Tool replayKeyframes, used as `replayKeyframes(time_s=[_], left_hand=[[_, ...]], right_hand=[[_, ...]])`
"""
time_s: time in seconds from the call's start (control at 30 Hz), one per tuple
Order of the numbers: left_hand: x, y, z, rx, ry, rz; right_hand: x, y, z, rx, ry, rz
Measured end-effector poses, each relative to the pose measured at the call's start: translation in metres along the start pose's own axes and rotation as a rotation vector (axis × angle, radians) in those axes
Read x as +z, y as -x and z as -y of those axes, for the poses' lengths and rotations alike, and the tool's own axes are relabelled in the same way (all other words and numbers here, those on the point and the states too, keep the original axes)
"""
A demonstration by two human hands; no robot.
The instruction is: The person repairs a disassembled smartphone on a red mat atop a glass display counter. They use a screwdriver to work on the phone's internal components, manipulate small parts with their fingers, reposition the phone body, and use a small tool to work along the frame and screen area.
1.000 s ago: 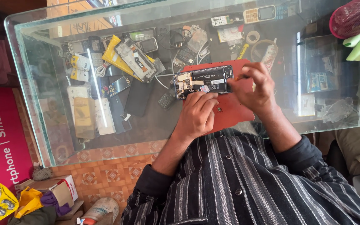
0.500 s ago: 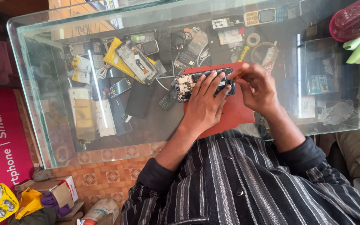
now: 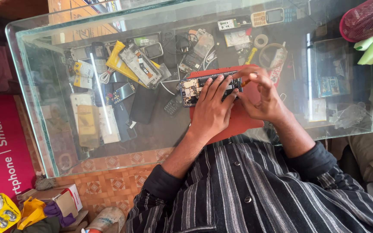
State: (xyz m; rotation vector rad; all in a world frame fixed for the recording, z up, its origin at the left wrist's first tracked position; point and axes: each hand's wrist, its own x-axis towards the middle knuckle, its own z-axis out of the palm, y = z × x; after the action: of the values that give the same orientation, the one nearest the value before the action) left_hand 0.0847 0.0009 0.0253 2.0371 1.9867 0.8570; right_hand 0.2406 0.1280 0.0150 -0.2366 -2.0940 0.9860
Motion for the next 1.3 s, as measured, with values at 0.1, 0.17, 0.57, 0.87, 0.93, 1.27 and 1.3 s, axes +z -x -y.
replayKeyframes(time_s=[0.1, 0.17, 0.57, 0.87, 0.93, 1.27, 1.3], left_hand=[[0.001, 0.0, 0.0, 0.005, 0.006, 0.0], [0.001, 0.0, 0.001, 0.006, 0.008, 0.008], [0.0, 0.0, 0.001, 0.01, 0.013, 0.01], [0.001, 0.0, 0.001, 0.018, 0.018, 0.003], [0.0, 0.0, 0.002, 0.019, 0.01, 0.006], [-0.004, -0.007, 0.001, 0.031, 0.003, 0.002], [-0.004, -0.01, 0.002, 0.038, -0.009, -0.022]], right_hand=[[0.009, 0.01, -0.005, 0.191, 0.024, -0.165], [0.008, 0.016, -0.006, 0.273, -0.006, -0.198], [0.005, -0.008, 0.014, 0.173, 0.042, -0.087], [0.004, -0.007, 0.007, 0.178, 0.058, -0.07], [0.001, -0.003, 0.003, 0.038, -0.068, 0.029], [0.001, 0.018, -0.005, 0.263, -0.152, -0.03], [0.001, 0.018, -0.005, 0.255, -0.141, -0.036]])
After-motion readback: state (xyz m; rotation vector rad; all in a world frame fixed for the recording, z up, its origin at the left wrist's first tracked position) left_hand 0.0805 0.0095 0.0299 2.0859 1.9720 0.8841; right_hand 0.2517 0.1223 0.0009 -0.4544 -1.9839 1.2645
